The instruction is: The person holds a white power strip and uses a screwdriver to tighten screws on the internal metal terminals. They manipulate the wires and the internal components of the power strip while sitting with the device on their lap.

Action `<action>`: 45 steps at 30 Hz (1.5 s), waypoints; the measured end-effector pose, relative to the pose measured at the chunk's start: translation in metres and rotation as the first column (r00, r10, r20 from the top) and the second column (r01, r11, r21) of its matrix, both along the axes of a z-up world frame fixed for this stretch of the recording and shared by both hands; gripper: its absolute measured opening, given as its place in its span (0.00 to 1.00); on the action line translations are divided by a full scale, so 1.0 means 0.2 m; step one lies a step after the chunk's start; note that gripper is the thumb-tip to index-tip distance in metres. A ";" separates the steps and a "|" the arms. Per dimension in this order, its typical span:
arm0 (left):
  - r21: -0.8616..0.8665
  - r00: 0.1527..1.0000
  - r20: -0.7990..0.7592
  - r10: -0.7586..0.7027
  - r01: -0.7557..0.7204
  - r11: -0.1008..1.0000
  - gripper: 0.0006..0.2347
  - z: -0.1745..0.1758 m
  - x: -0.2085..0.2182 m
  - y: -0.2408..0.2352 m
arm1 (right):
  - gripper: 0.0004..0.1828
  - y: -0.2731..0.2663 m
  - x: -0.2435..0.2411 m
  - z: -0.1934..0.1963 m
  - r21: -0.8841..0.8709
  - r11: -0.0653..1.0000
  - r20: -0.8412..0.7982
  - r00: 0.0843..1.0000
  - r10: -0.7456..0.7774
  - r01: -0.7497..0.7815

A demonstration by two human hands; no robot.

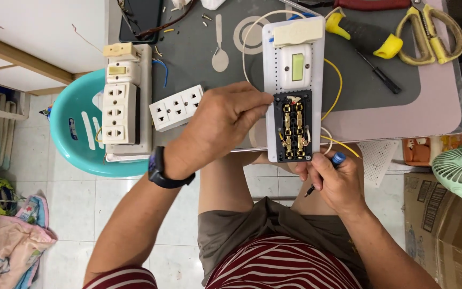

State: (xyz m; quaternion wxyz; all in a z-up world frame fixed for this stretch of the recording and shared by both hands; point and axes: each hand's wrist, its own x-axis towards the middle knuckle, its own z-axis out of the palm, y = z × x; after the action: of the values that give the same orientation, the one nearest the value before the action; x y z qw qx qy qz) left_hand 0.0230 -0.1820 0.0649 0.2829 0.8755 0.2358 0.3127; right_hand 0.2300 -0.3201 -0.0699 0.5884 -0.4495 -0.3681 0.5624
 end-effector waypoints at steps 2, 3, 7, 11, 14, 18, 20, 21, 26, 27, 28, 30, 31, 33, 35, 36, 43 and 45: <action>-0.104 0.996 0.036 0.081 -0.077 0.992 0.07 -0.06 0.01 0.00 | 0.13 0.01 0.00 -0.13 0.081 0.995 -0.056 0.997 -0.050 0.054; -0.208 0.985 0.063 0.162 -0.146 0.967 0.08 -0.10 0.02 0.00 | 0.12 0.01 0.00 -0.19 0.158 0.981 -0.117 0.988 -0.097 0.115; -0.199 0.977 0.003 0.212 -0.208 0.958 0.13 -0.21 0.04 -0.04 | 0.11 0.03 0.01 -0.17 0.171 0.981 -0.128 0.989 -0.072 0.093; -0.298 0.983 0.026 0.182 -0.166 0.940 0.20 -0.23 0.04 -0.07 | 0.11 0.03 0.01 -0.13 0.218 0.974 -0.113 0.993 -0.041 0.065; -0.304 0.985 0.064 0.161 -0.134 0.943 0.20 -0.21 0.04 -0.08 | 0.13 0.03 0.02 -0.14 0.232 0.972 -0.084 0.996 -0.024 0.043; -0.281 0.980 0.109 0.166 -0.130 0.951 0.18 -0.17 0.05 -0.09 | 0.11 0.04 0.03 -0.16 0.265 0.964 -0.088 0.996 0.004 0.020; -0.275 0.978 0.124 0.169 -0.130 0.953 0.17 -0.17 0.05 -0.09 | 0.11 0.04 0.03 -0.14 0.268 0.963 -0.079 0.997 0.010 0.011; -0.269 0.976 0.136 0.170 -0.129 0.954 0.17 -0.17 0.05 -0.09 | 0.11 0.04 0.03 -0.13 0.270 0.963 -0.072 0.997 0.014 0.006; -0.320 0.970 0.189 0.152 -0.085 0.943 0.18 -0.18 0.04 -0.10 | 0.12 0.05 0.04 -0.18 0.290 0.957 -0.064 0.998 0.029 -0.009; -0.344 0.966 0.209 0.149 -0.070 0.937 0.17 -0.18 0.04 -0.10 | 0.12 0.05 0.05 -0.22 0.287 0.958 -0.062 0.997 0.034 -0.015; -0.344 0.966 0.210 0.151 -0.071 0.936 0.17 -0.19 0.04 -0.10 | 0.12 0.05 0.04 -0.20 0.286 0.958 -0.061 0.998 0.035 -0.017; -0.370 0.956 0.259 0.141 -0.037 0.928 0.17 -0.20 0.03 -0.10 | 0.12 0.04 0.03 -0.16 0.295 0.955 -0.049 0.998 0.034 -0.018; -0.370 0.955 0.260 0.140 -0.035 0.928 0.17 -0.18 0.03 -0.11 | 0.12 0.04 0.04 -0.17 0.295 0.955 -0.048 0.998 0.033 -0.017; -0.395 0.952 0.277 0.127 -0.007 0.919 0.16 -0.13 0.02 -0.12 | 0.12 0.05 0.06 -0.19 0.310 0.951 -0.011 1.000 0.018 -0.014; -0.405 0.948 0.290 0.135 -0.006 0.914 0.16 -0.16 0.02 -0.12 | 0.11 0.04 0.04 -0.16 0.312 0.950 -0.006 1.000 0.003 -0.001; -0.414 0.943 0.301 0.143 -0.006 0.910 0.16 -0.17 0.02 -0.12 | 0.12 0.04 0.02 -0.15 0.316 0.949 -0.001 1.000 -0.012 0.012; -0.419 0.933 0.308 0.184 -0.041 0.907 0.18 -0.27 0.02 -0.12 | 0.18 0.06 -0.04 0.04 0.306 0.952 0.078 0.997 -0.023 -0.002; -0.448 0.917 0.317 0.244 -0.082 0.890 0.18 -0.34 0.02 -0.13 | 0.15 0.07 -0.03 0.02 0.295 0.956 0.056 0.998 -0.024 0.007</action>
State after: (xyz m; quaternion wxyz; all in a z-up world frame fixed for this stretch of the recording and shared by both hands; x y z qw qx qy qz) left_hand 0.0260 -0.2078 -0.0021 0.4779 0.6957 0.3156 0.4336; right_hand 0.2242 -0.3070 -0.0658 0.6420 -0.3761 -0.4613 0.4833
